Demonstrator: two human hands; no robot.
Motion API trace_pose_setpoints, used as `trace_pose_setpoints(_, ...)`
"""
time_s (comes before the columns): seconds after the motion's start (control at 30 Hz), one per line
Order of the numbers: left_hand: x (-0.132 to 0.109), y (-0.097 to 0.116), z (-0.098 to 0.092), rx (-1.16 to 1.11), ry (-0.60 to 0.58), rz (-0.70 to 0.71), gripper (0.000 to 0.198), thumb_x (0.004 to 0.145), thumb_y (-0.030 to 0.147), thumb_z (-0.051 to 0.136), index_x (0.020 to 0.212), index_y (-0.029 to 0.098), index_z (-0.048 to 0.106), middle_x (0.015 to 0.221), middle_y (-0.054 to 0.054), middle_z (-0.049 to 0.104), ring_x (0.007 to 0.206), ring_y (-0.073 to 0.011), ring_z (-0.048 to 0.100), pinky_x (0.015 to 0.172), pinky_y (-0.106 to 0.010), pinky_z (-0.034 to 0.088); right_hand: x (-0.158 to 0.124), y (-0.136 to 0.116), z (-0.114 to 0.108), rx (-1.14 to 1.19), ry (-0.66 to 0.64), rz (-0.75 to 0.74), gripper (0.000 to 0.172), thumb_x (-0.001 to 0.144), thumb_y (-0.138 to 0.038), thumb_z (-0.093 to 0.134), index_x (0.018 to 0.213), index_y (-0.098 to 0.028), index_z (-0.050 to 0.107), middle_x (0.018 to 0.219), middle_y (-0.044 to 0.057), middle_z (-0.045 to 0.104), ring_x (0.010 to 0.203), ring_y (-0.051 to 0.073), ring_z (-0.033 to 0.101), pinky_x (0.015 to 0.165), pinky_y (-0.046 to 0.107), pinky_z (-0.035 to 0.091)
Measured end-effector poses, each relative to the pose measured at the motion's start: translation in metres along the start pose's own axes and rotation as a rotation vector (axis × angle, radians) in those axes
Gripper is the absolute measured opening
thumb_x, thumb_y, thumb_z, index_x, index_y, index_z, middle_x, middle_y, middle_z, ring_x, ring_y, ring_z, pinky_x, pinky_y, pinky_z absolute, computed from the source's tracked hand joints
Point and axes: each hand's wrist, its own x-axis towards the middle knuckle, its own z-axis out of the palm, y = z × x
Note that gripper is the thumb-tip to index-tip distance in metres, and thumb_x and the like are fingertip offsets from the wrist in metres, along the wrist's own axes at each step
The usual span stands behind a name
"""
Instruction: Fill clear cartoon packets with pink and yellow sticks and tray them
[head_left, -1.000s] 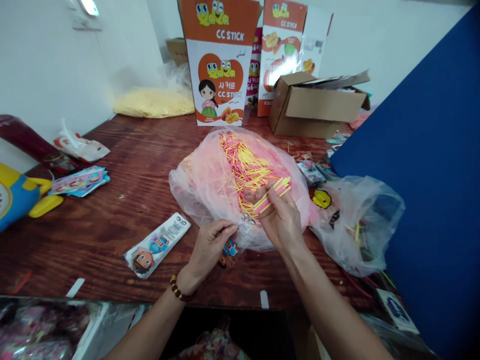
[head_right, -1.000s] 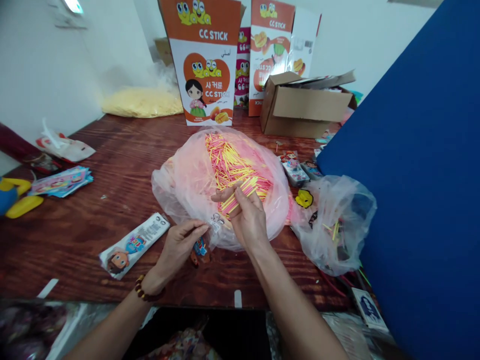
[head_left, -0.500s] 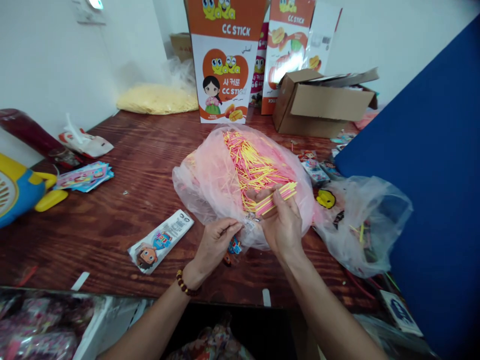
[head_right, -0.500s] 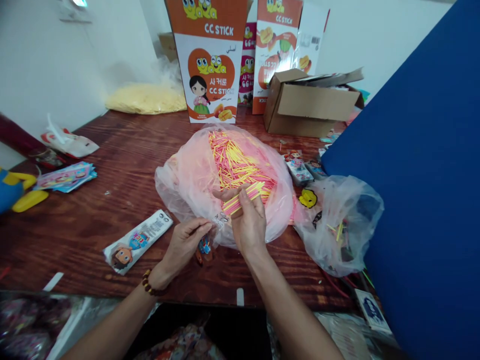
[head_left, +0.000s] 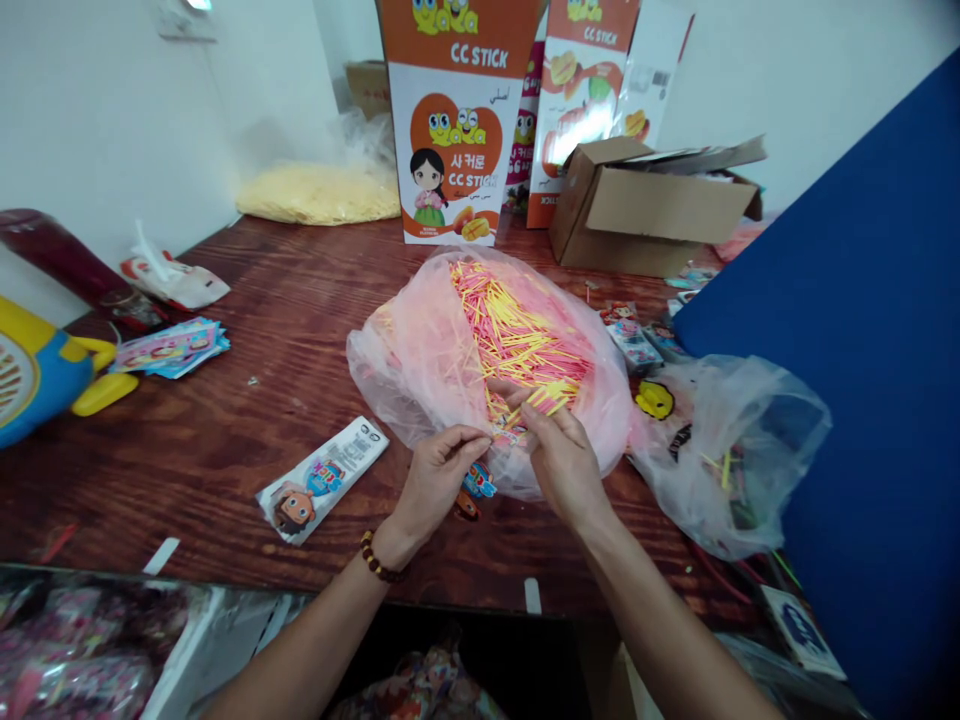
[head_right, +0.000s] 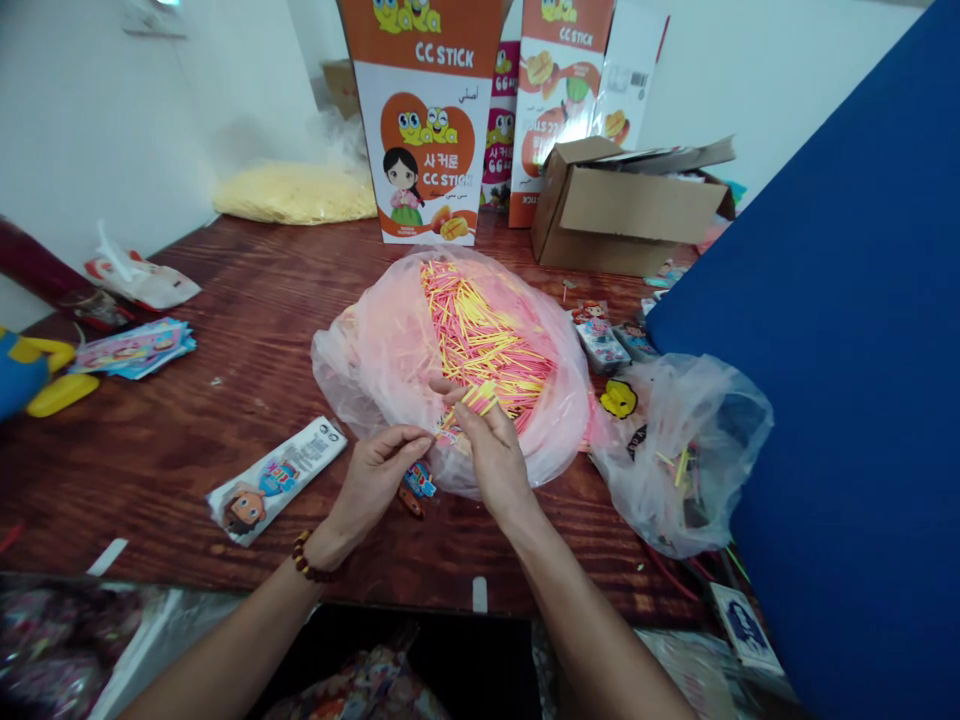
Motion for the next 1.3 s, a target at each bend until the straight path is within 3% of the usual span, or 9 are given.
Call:
trace_pose_setpoints(0.13, 0.004, 0.005, 0.002, -0.128, -0.001, -0.039, 0.019, 0.081, 0.033, 0.069, 0.083, 0.016, 0.074, 0.077, -0.001, 0.071, 0.067, -0.0119, 0.061, 0.064, -0.021, 0.05, 0.005, -0.011, -0.004, -0.02, -0.082, 0.054, 0.031, 0.087, -0.036, 0.065, 0.117, -0.027, 0.064, 0.131, 0.004, 0.066, 0.127, 0.023, 0.058, 0.11, 0.044, 0.043)
trace_pose_setpoints(0.23, 0.007, 0.008, 0.004, -0.165, -0.014, -0.062, 0.02, 0.08, 0.034, 0.07, 0.084, 0.015, 0.074, 0.076, 0.0, 0.07, 0.065, -0.0119, 0.06, 0.062, -0.022, 0.049, 0.007, -0.019, -0.004, -0.081, -0.052, -0.027, 0.037, 0.092, -0.043, 0.06, 0.127, -0.031, 0.059, 0.131, 0.004, 0.066, 0.122, 0.023, 0.061, 0.106, 0.046, 0.047)
trace_pose_setpoints(0.43, 0.011, 0.003, 0.006, -0.208, -0.014, -0.006, 0.021, 0.082, 0.036, 0.07, 0.082, 0.016, 0.073, 0.077, 0.0, 0.069, 0.069, -0.0117, 0.06, 0.068, -0.022, 0.049, 0.007, -0.031, -0.014, -0.433, -0.265, -0.097, 0.03, 0.09, -0.039, 0.064, 0.118, -0.031, 0.07, 0.133, 0.003, 0.065, 0.13, 0.023, 0.055, 0.115, 0.045, 0.037)
trace_pose_setpoints(0.53, 0.012, 0.0, 0.005, -0.219, 0.019, 0.007, 0.021, 0.081, 0.037, 0.071, 0.082, 0.016, 0.074, 0.078, -0.001, 0.07, 0.07, -0.0121, 0.06, 0.067, -0.022, 0.049, 0.008, -0.031, -0.027, -0.383, -0.259, -0.042, 0.032, 0.087, -0.036, 0.068, 0.119, -0.032, 0.067, 0.122, 0.002, 0.069, 0.112, 0.021, 0.064, 0.096, 0.037, 0.052)
trace_pose_setpoints(0.63, 0.01, 0.004, 0.003, -0.227, 0.062, 0.033, 0.021, 0.081, 0.037, 0.071, 0.083, 0.016, 0.075, 0.079, -0.001, 0.07, 0.071, -0.0123, 0.06, 0.07, -0.023, 0.049, 0.009, -0.026, -0.034, -0.454, -0.223, -0.028, 0.011, 0.082, -0.032, 0.073, 0.088, -0.024, 0.072, 0.084, -0.001, 0.071, 0.078, 0.016, 0.064, 0.072, 0.027, 0.051)
trace_pose_setpoints(0.7, 0.007, 0.008, 0.0, -0.258, 0.049, 0.025, 0.021, 0.081, 0.036, 0.072, 0.086, 0.016, 0.075, 0.082, -0.001, 0.071, 0.074, -0.0129, 0.061, 0.072, -0.024, 0.05, 0.009, -0.023, -0.033, -0.43, -0.197, -0.011, 0.013, 0.081, -0.033, 0.073, 0.075, -0.022, 0.07, 0.07, -0.002, 0.066, 0.067, 0.014, 0.059, 0.066, 0.027, 0.049)
trace_pose_setpoints(0.87, -0.002, 0.018, -0.008, -0.265, -0.14, -0.112, 0.022, 0.074, 0.031, 0.078, 0.089, 0.015, 0.075, 0.084, -0.003, 0.073, 0.077, -0.0138, 0.064, 0.074, -0.024, 0.051, 0.006, -0.016, -0.021, -0.257, -0.204, 0.084, 0.016, 0.078, -0.037, 0.074, 0.075, -0.021, 0.07, 0.067, -0.002, 0.064, 0.063, 0.014, 0.058, 0.063, 0.027, 0.049)
trace_pose_setpoints(1.03, -0.006, 0.015, -0.012, -0.272, -0.072, -0.167, 0.024, 0.07, 0.034, 0.081, 0.08, 0.014, 0.072, 0.072, 0.001, 0.068, 0.063, -0.01, 0.057, 0.061, -0.021, 0.046, 0.004, -0.005, -0.016, -0.189, -0.203, 0.153, 0.02, 0.073, -0.036, 0.078, 0.082, -0.021, 0.069, 0.075, -0.002, 0.066, 0.066, 0.013, 0.058, 0.063, 0.025, 0.048)
trace_pose_setpoints(1.3, -0.012, 0.012, -0.016, -0.215, -0.055, -0.158, 0.025, 0.072, 0.036, 0.079, 0.083, 0.014, 0.074, 0.077, -0.001, 0.071, 0.069, -0.0129, 0.061, 0.067, -0.024, 0.049, -0.001, 0.017, -0.005, -0.237, -0.181, 0.185, 0.017, 0.074, -0.035, 0.073, 0.075, -0.019, 0.067, 0.068, -0.004, 0.06, 0.063, 0.011, 0.051, 0.061, 0.025, 0.043)
